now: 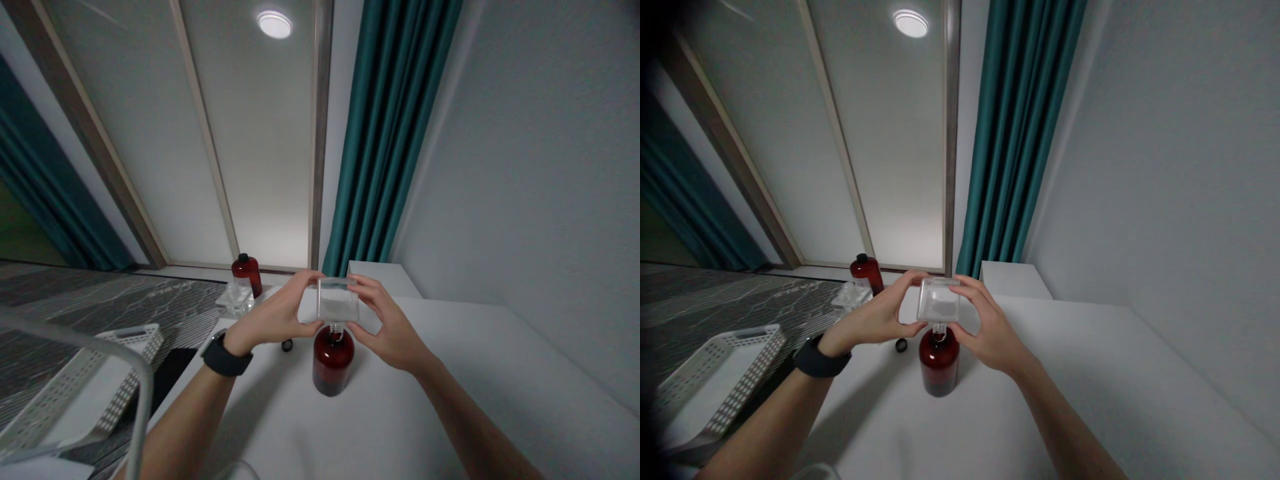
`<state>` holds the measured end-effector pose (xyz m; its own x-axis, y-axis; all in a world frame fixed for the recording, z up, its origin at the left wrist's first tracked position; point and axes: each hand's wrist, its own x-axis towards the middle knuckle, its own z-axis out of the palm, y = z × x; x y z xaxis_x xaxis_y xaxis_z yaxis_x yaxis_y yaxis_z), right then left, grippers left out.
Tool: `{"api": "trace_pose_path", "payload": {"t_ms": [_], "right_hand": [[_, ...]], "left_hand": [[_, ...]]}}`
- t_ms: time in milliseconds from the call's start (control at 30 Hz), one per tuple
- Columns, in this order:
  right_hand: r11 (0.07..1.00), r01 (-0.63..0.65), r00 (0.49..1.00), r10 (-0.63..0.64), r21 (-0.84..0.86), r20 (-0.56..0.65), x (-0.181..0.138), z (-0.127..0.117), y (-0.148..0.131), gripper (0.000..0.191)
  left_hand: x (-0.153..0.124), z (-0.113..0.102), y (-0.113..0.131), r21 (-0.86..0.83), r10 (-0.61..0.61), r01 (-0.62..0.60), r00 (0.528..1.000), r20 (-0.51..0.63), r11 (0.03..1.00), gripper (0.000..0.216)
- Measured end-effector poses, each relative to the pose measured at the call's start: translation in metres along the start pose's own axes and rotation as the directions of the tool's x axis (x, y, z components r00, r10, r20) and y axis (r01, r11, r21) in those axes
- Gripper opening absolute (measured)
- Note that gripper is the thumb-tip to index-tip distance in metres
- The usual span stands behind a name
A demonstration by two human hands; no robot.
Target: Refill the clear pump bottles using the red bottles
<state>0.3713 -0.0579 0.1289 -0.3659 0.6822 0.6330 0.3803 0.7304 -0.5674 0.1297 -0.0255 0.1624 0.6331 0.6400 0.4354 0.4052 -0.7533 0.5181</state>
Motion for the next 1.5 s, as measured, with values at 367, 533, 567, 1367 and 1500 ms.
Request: {"api": "trace_pose_path", "payload": {"t_ms": [367,533,567,1367,1500], "right_hand": [[0.999,0.031,0.999,-0.032,-0.015,-0.011,0.0,0.0,-0.002,0.059],[0.999,0.035,0.999,-0.035,-0.023,-0.012,0.0,0.0,-0.001,0.058],[0.999,0.037,0.999,-0.037,-0.026,-0.012,0.0,0.0,-0.001,0.058],[0.996,0.075,0.997,-0.076,-0.052,-0.027,-0.001,-0.002,-0.006,0.06],[0.994,0.087,0.996,-0.089,-0.071,-0.029,-0.002,-0.002,-0.006,0.06]], "left_hand": [[-0.001,-0.002,0.002,0.032,0.017,-0.017,1.0,-0.002,0.999,0.064],[-0.001,-0.003,0.004,0.036,0.021,-0.021,1.0,-0.006,0.999,0.063],[-0.001,-0.003,0.004,0.037,0.022,-0.022,1.0,-0.009,0.999,0.063],[-0.001,-0.004,0.011,0.063,0.035,-0.034,0.999,-0.01,0.997,0.064],[-0.001,-0.003,0.012,0.063,0.045,-0.044,0.999,-0.016,0.997,0.063]]}}
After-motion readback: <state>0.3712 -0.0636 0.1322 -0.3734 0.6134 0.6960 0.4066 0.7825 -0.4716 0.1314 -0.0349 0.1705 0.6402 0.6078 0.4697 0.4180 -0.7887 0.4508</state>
